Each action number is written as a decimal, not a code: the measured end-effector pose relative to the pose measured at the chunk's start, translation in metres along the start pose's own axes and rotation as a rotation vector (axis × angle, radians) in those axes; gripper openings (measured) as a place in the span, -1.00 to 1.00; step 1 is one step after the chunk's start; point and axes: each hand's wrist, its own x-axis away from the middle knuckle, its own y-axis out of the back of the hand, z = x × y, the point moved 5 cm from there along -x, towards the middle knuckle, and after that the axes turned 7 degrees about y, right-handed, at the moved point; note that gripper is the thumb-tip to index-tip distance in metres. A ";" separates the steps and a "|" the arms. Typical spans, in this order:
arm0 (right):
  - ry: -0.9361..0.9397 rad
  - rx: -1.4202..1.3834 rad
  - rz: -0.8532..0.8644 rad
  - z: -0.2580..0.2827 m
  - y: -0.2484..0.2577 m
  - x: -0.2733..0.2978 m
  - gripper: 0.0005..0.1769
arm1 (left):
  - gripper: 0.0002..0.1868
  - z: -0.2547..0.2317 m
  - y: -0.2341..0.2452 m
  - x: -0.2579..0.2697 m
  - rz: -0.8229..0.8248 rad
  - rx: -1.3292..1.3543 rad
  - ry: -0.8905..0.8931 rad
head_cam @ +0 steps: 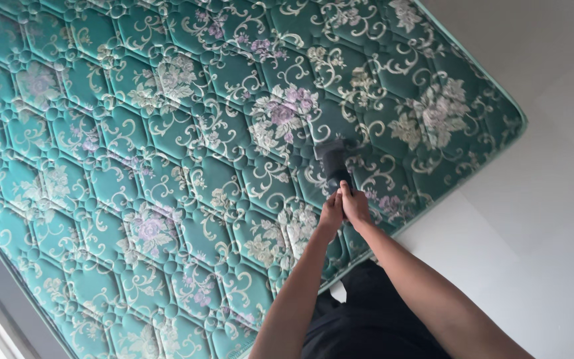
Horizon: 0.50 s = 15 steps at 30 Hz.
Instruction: The person uses a handheld vacuum cleaner to clean the surface of a green floral mattress. They move the vacuum head back and forth across the mattress in a systematic pattern, covering the edges and the center area.
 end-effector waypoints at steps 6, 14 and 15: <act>0.143 0.189 0.057 0.064 -0.029 -0.117 -0.15 | -0.42 -0.086 0.014 -0.090 -0.123 0.012 -0.074; 0.203 0.288 0.084 0.163 -0.073 -0.271 -0.12 | -0.43 -0.203 0.039 -0.213 -0.126 0.157 -0.057; 0.212 0.294 0.074 0.175 -0.081 -0.287 -0.11 | -0.42 -0.215 0.045 -0.230 -0.142 0.164 -0.095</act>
